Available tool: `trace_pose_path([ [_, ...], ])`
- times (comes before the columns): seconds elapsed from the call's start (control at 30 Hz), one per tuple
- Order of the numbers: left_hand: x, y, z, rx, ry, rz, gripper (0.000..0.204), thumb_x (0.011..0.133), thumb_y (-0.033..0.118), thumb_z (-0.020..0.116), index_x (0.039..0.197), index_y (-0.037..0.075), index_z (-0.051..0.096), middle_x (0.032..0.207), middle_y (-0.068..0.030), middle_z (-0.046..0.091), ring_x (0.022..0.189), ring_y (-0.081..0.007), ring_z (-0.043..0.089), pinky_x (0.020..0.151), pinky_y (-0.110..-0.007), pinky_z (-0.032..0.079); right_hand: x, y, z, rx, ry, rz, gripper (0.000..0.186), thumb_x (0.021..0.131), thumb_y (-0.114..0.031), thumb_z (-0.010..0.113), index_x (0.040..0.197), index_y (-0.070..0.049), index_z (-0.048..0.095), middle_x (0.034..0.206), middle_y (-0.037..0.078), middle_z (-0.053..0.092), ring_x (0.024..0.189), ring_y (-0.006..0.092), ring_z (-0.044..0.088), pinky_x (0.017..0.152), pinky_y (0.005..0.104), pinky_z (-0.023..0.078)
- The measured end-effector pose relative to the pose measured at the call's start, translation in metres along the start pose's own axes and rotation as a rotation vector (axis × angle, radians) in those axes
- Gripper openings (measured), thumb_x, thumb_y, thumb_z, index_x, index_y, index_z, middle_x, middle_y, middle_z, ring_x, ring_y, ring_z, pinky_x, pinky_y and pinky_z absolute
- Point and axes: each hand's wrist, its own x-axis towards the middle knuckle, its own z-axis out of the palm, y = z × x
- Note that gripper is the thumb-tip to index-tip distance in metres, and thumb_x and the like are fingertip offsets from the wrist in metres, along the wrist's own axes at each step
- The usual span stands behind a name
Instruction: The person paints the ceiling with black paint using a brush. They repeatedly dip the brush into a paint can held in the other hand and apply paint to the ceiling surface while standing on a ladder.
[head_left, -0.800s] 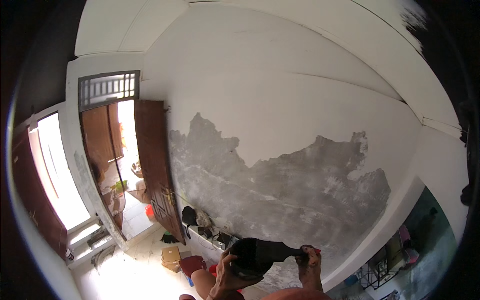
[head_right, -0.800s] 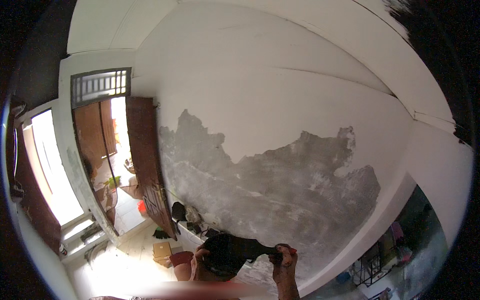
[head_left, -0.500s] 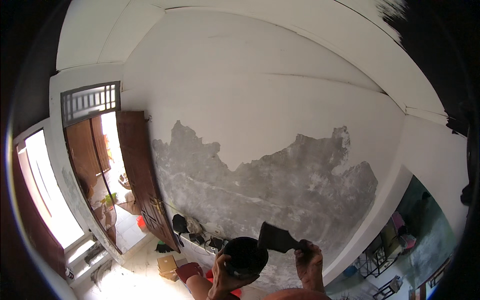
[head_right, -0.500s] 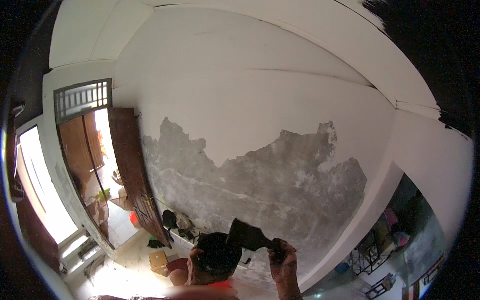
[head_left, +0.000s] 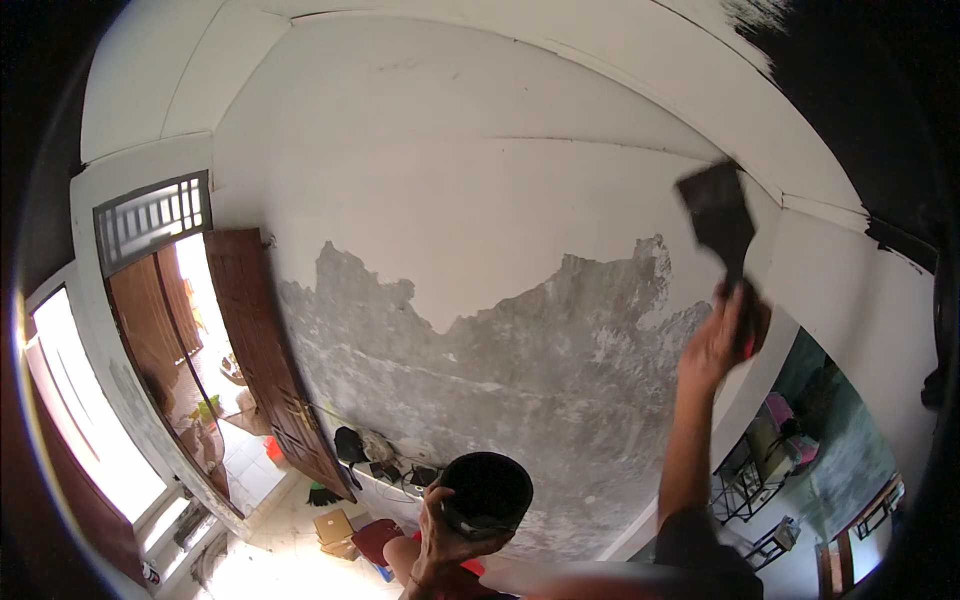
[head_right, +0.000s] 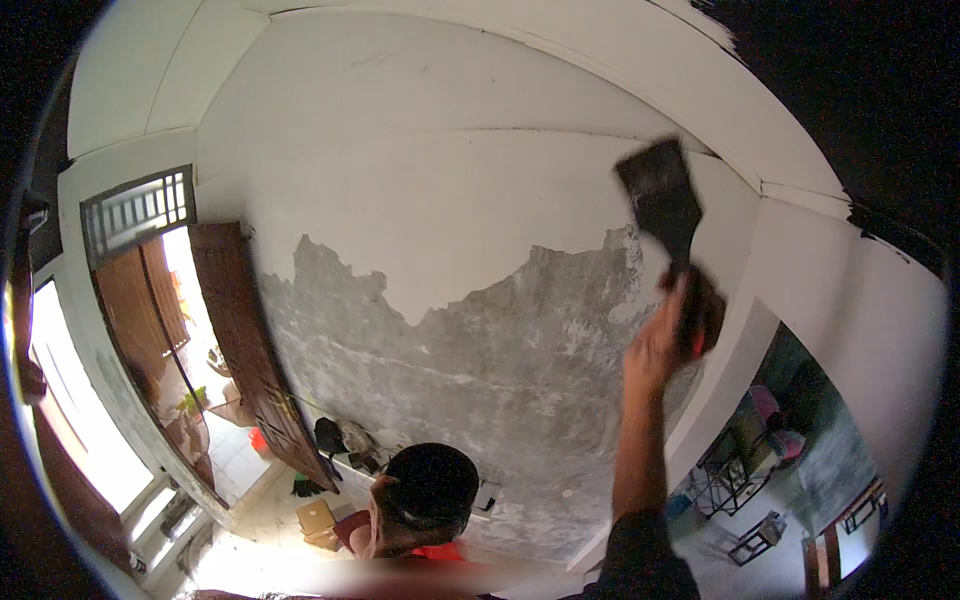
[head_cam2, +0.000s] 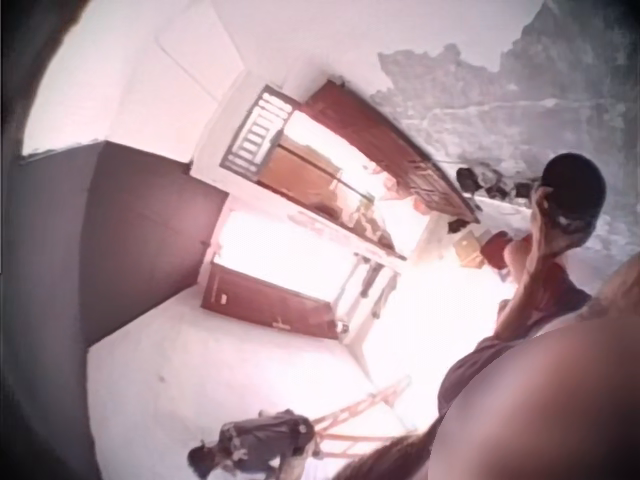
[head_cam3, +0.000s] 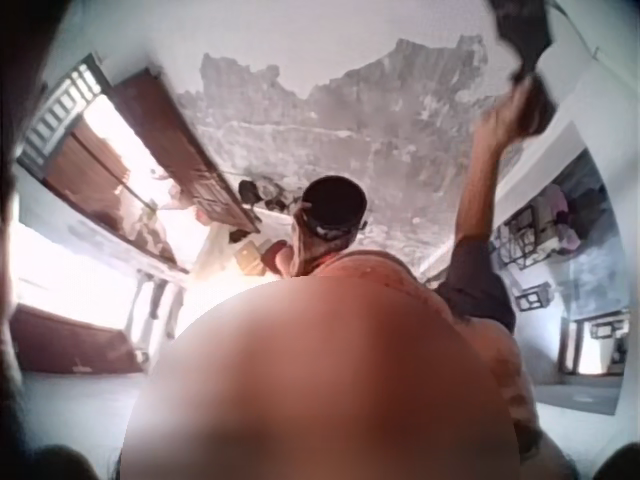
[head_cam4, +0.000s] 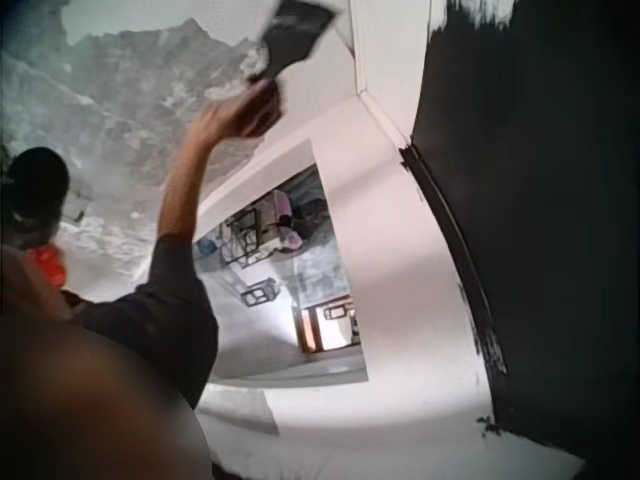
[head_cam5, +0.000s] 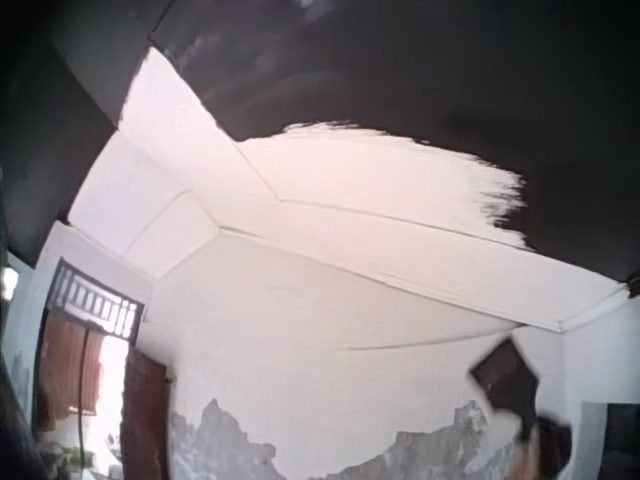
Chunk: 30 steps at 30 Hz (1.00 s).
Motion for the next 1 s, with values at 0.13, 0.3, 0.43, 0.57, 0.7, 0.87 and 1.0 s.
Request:
trace_pose_path([
  [0.13,-0.002,-0.001,0.0,-0.012,-0.017,-0.034,0.108,0.052,0.034,0.1,0.132,0.016,0.03,0.13,-0.0233,0.048,0.117,-0.0407,0.055,0.093,-0.052,0.05,0.115,0.033,0.084,0.326,-0.048,-0.424,0.028,0.096,-0.003,0.066,0.123,0.004,0.06,0.114,0.018,0.066,0.102,0.0238,0.069,0.089,0.0359,0.059],
  [0.3,0.0,-0.002,0.005,-0.016,-0.026,-0.045,0.108,0.053,0.033,0.1,0.133,0.016,0.03,0.129,-0.0231,0.049,0.116,-0.0401,0.055,0.093,-0.052,0.05,0.221,0.05,0.154,0.143,-0.044,-0.754,0.022,0.089,-0.004,0.076,0.109,-0.001,0.07,0.105,0.012,0.072,0.092,0.0198,0.071,0.081,0.0309,0.057],
  [0.43,0.003,-0.002,0.004,-0.014,-0.029,-0.046,0.108,0.053,0.033,0.1,0.133,0.016,0.03,0.129,-0.0229,0.049,0.116,-0.0397,0.055,0.093,-0.051,0.05,0.266,0.059,0.149,0.02,-0.022,-0.888,0.025,0.086,-0.005,0.078,0.111,-0.005,0.071,0.108,0.011,0.073,0.096,0.0226,0.071,0.084,0.031,0.057],
  [0.57,0.004,-0.002,0.0,-0.017,-0.022,-0.059,0.108,0.053,0.032,0.1,0.134,0.015,0.03,0.128,-0.0228,0.049,0.116,-0.0392,0.055,0.092,-0.051,0.05,0.263,0.068,0.107,-0.117,0.087,-0.927,0.032,0.086,0.0,0.075,0.118,-0.004,0.071,0.114,0.011,0.074,0.1,0.0237,0.071,0.089,0.0338,0.057],
  [0.7,0.005,-0.002,-0.008,-0.01,-0.014,-0.07,0.109,0.053,0.031,0.1,0.134,0.015,0.03,0.128,-0.0226,0.049,0.116,-0.0387,0.055,0.092,-0.051,0.05,0.223,0.082,0.085,-0.171,0.255,-0.816,0.024,0.088,0.001,0.071,0.112,-0.001,0.067,0.111,0.016,0.069,0.101,0.0278,0.067,0.089,0.0381,0.055],
  [0.87,0.0,0.0,-0.019,0.002,-0.008,-0.095,0.109,0.053,0.03,0.1,0.135,0.015,0.03,0.127,-0.0225,0.05,0.115,-0.0382,0.055,0.092,-0.051,0.05,0.204,0.084,0.131,-0.223,0.54,-0.76,0.017,0.087,-0.002,0.062,0.104,-0.003,0.058,0.103,0.015,0.059,0.099,0.0309,0.052,0.08,0.043,0.044],
  [1.0,-0.01,0.001,-0.031,0.022,0.005,-0.133,0.109,0.053,0.029,0.1,0.135,0.015,0.03,0.127,-0.0223,0.05,0.115,-0.0377,0.055,0.092,-0.05,0.05,0.214,0.053,0.224,-0.203,0.619,-0.701,0.022,0.086,-0.006,0.059,0.103,0.002,0.05,0.102,0.02,0.05,0.098,0.0345,0.046,0.079,0.0484,0.042],
])
